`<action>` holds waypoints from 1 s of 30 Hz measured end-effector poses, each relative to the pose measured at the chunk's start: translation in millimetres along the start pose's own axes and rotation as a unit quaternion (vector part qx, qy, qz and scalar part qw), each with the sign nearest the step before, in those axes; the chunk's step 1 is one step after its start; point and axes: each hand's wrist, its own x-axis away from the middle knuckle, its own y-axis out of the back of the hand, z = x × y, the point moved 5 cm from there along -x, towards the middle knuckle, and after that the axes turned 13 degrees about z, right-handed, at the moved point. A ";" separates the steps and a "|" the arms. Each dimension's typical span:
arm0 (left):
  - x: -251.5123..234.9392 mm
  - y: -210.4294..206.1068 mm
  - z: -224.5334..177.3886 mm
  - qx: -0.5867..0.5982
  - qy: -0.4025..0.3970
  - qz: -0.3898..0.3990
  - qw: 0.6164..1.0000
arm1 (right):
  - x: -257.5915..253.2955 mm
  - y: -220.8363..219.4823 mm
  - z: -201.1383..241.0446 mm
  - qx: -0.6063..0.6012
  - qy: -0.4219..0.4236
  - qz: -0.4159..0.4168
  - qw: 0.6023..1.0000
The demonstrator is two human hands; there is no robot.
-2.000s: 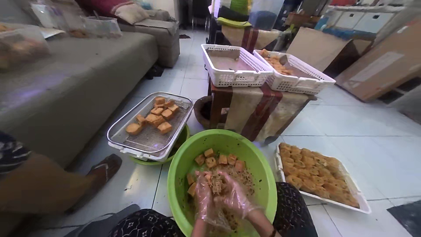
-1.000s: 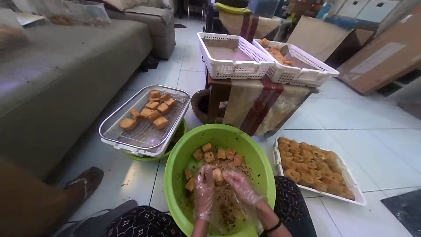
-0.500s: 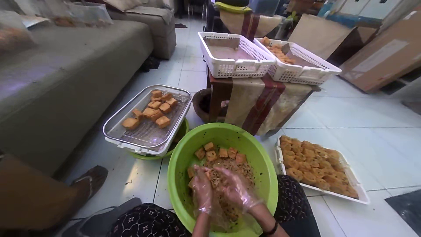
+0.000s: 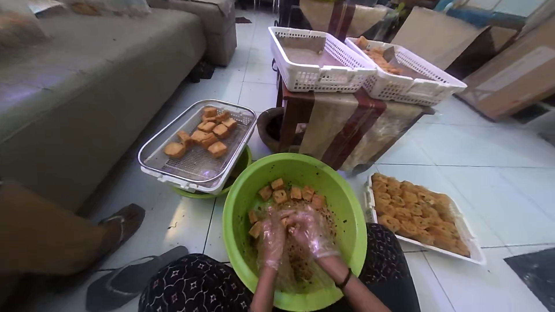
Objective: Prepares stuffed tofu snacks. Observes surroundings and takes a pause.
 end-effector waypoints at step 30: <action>-8.8 22.8 18.6 0.119 0.053 -0.144 0.981 | 8.2 14.2 -31.7 -0.070 0.044 0.173 0.981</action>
